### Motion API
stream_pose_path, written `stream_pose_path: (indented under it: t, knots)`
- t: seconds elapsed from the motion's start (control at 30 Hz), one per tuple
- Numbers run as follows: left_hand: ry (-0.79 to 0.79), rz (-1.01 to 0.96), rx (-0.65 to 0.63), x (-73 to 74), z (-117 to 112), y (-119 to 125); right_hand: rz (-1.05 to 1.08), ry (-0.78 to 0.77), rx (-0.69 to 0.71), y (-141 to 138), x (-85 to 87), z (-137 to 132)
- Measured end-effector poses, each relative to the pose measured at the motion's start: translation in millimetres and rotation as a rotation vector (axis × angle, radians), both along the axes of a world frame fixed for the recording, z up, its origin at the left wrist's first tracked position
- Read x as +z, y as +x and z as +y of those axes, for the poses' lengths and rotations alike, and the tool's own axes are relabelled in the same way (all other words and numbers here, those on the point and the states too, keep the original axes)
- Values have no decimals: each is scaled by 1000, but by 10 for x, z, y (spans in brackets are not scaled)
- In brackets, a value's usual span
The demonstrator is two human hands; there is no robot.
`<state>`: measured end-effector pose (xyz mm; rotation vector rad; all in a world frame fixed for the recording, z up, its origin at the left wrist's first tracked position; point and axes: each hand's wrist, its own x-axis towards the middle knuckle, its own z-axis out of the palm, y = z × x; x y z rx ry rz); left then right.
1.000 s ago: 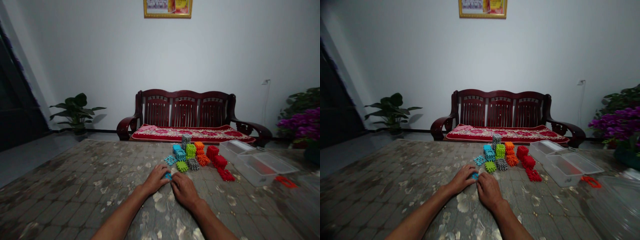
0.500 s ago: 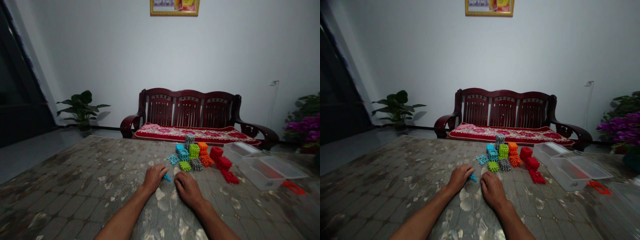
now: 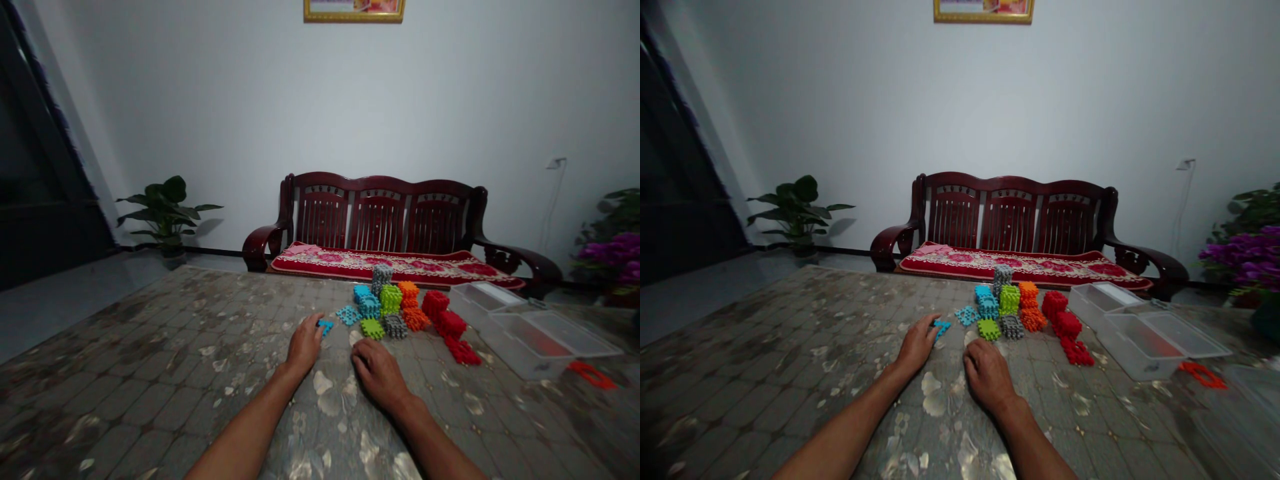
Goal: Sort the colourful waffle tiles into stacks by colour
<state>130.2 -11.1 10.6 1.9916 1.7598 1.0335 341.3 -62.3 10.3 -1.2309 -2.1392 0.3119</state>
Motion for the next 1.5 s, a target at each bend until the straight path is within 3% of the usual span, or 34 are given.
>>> stream_pose_path:
  t: [0.47, 1.13, 1.5]
  knots:
    - [2, 28, 69, 19, -56, -83, -10, -7, 1, -3, 21, -3]
    - [-132, 394, 8, 174, -211, -49, -14, -11, -37, -19, 31, 3]
    - [-143, 514, 68, 166, -234, -4, -11, 3, -42, -25, 31, 9]
